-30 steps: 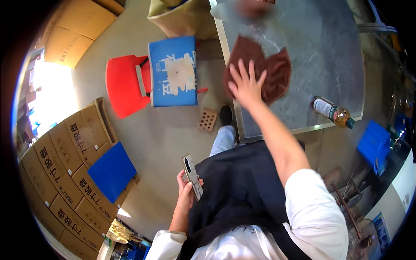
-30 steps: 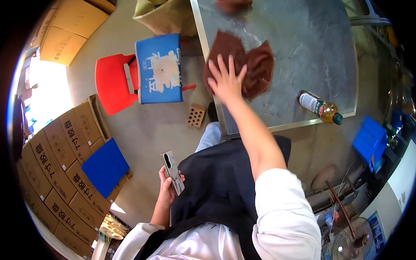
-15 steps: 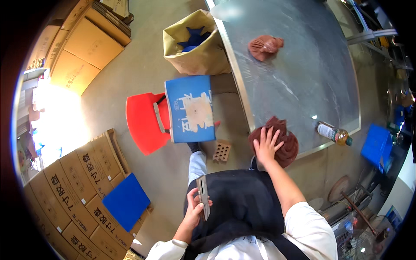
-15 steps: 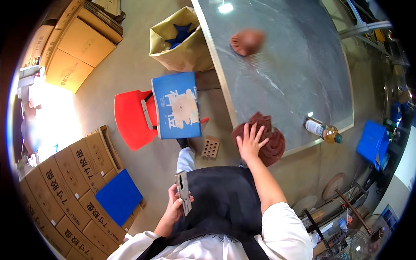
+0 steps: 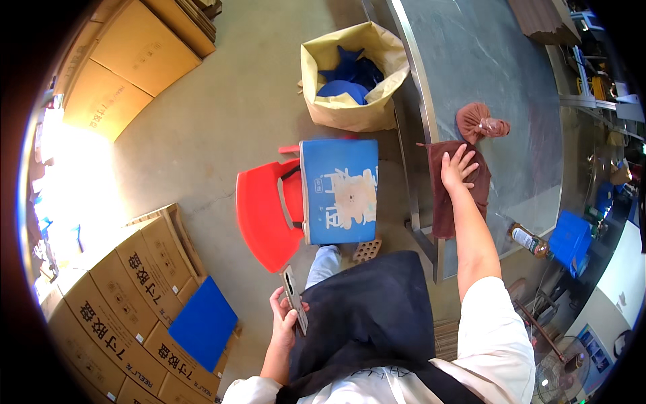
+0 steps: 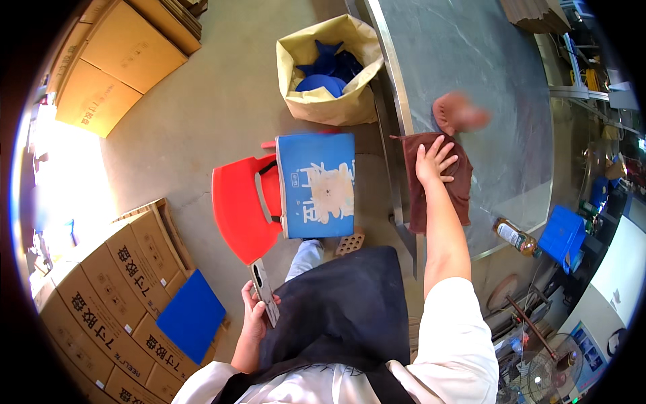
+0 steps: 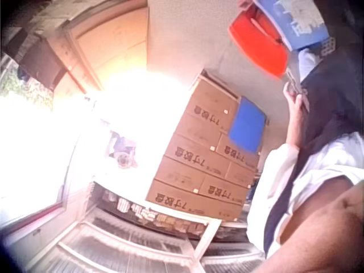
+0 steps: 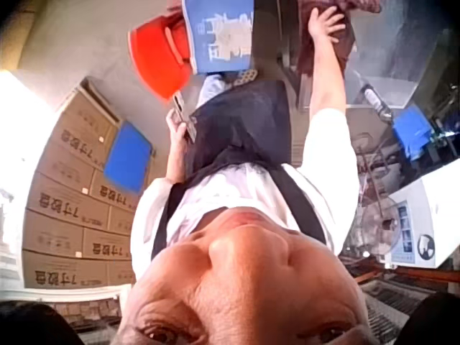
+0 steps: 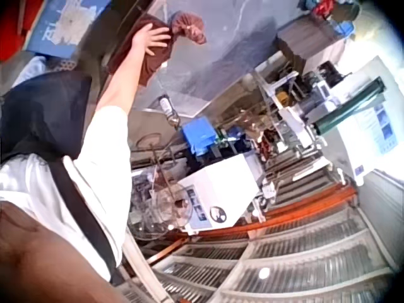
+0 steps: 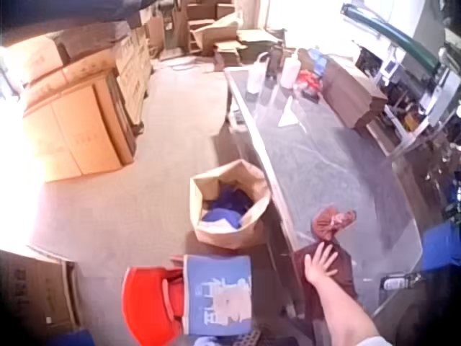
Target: The person wipes a large green machine surface with a brown cloth, then moves to a gray table to wipe it with the same cloth. They handle a bottle, a smartphone, and a blue cup, placing them into a bag or moving them aside during the cleaning process.
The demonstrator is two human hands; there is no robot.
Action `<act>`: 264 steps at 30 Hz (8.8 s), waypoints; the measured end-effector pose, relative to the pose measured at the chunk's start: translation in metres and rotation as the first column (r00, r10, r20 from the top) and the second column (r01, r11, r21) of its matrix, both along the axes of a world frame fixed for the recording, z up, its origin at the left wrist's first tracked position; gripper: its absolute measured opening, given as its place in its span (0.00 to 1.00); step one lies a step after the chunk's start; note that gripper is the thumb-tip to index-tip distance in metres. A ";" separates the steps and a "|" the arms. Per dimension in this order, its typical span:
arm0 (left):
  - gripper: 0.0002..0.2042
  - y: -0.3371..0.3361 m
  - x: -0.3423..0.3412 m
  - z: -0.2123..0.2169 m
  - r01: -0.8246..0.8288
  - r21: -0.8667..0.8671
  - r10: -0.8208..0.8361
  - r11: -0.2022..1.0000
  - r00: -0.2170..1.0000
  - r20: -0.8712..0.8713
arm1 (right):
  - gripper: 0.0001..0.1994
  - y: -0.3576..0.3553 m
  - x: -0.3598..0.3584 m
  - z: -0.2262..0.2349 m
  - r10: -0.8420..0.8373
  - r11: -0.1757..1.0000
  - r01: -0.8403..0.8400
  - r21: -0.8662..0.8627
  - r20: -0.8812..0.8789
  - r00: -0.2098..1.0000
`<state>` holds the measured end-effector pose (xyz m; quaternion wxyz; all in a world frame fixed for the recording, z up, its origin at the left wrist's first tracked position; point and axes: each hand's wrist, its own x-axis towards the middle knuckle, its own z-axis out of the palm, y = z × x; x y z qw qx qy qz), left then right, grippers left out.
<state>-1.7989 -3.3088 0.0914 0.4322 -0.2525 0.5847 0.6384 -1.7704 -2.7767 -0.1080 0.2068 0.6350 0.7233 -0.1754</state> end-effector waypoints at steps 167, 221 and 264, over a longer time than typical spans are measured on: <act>0.44 0.738 -0.299 0.073 0.964 0.074 -0.932 -0.255 -0.266 0.246 | 0.33 0.317 0.086 0.087 -0.769 0.237 0.848 0.474 -0.441 0.462; 0.39 0.700 -0.375 -0.008 0.679 0.637 -0.777 0.365 -0.155 0.611 | 0.31 0.688 0.055 0.033 -0.393 0.638 0.441 0.632 -0.226 0.891; 0.32 0.620 -0.590 0.023 0.555 0.571 -0.792 0.605 0.348 0.501 | 0.41 0.606 -0.470 0.164 0.234 0.686 0.233 0.689 -0.512 0.826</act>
